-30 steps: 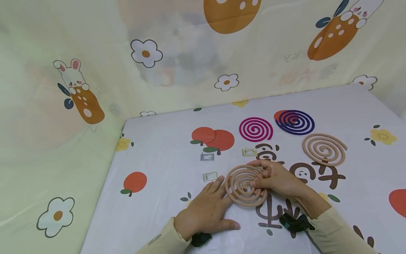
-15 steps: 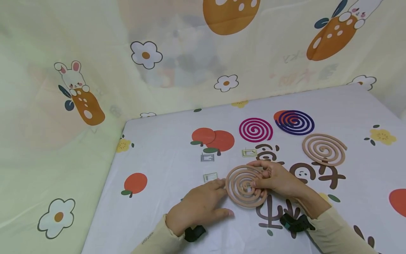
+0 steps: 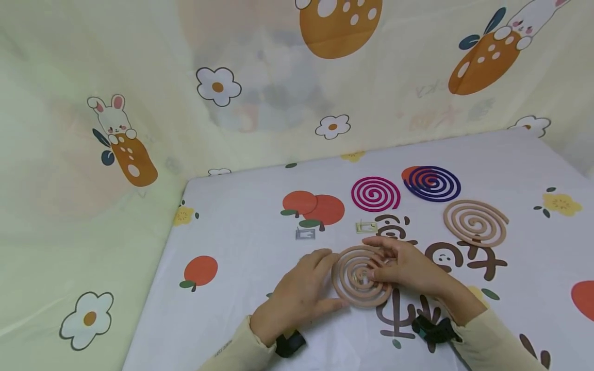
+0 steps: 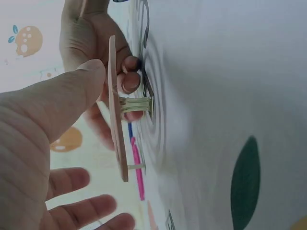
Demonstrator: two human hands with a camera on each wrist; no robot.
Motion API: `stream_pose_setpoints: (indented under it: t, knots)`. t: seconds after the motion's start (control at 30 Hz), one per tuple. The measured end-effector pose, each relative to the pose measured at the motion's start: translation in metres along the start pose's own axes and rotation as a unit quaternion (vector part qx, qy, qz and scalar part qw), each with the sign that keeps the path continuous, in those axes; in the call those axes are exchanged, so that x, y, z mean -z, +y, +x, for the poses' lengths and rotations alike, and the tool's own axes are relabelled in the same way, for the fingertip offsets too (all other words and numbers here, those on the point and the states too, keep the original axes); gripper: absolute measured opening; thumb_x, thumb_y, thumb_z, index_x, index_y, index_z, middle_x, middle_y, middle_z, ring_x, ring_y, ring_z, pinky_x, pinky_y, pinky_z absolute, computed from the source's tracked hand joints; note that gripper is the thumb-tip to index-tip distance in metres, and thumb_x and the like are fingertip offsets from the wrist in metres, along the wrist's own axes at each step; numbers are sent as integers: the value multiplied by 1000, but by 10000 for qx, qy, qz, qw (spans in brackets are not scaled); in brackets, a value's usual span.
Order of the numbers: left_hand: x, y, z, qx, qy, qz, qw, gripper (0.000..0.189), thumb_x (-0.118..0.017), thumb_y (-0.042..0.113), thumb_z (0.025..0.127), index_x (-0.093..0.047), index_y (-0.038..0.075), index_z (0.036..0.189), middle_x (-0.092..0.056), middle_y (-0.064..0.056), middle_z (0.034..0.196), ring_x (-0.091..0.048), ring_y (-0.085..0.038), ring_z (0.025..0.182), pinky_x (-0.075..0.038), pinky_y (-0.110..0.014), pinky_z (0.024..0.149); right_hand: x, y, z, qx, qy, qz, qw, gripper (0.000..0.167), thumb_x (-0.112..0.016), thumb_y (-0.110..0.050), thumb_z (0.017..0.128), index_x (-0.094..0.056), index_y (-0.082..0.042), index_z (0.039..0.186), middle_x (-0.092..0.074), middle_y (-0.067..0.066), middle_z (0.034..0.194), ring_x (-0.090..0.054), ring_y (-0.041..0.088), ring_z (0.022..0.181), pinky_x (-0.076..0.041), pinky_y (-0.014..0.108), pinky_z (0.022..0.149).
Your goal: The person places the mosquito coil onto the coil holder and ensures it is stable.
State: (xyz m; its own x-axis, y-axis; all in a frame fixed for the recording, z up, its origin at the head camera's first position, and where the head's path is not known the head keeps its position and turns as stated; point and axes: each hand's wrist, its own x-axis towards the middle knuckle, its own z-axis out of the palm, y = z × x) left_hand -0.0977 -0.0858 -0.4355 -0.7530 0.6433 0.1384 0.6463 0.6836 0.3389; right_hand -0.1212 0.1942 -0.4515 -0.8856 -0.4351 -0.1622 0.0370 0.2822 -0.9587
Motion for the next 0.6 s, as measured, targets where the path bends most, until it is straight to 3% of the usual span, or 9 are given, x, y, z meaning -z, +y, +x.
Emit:
stream_pose_setpoints:
  t: [0.17,0.27,0.37,0.47,0.6]
  knots:
    - [0,0,1,-76,42,134,9999,95,-85,55,83,-42,12,156,-43,-14,160,-43,-28,147,-41,-42,118,0,-9,-7,272,249,-899,9953,89,-91,-26,80,-46,-8,156,-59,18,133,-63,25,94,-55,30,73]
    - [-1,1,2,-177,63,387,9991,100,-84,60,81,-40,11,157,-42,-14,162,-42,-28,149,-35,-46,122,0,-12,-11,500,295,-1507,9869,95,-94,-32,76,-47,-10,156,-63,11,132,-61,23,104,-54,32,82]
    - [-2,2,3,-169,-25,470,9987,104,-82,65,80,-39,12,159,-42,-13,162,-42,-27,149,-33,-50,122,-1,-13,-14,790,302,-1989,9764,100,-96,-34,71,-48,-9,155,-63,8,135,-60,26,115,-51,45,97]
    - [-2,3,4,-115,-140,410,9990,107,-81,68,80,-37,14,161,-42,-11,163,-41,-24,150,-32,-52,123,-1,-13,-17,944,252,-2355,9670,106,-99,-32,65,-48,-9,155,-59,10,145,-55,32,132,-41,60,110]
    - [-2,4,6,-60,-272,277,9992,108,-80,68,80,-34,14,162,-41,-11,164,-38,-22,152,-30,-52,124,-1,-12,-19,931,39,-2615,9607,112,-100,-25,60,-46,-9,157,-51,13,155,-45,40,144,-34,66,115]
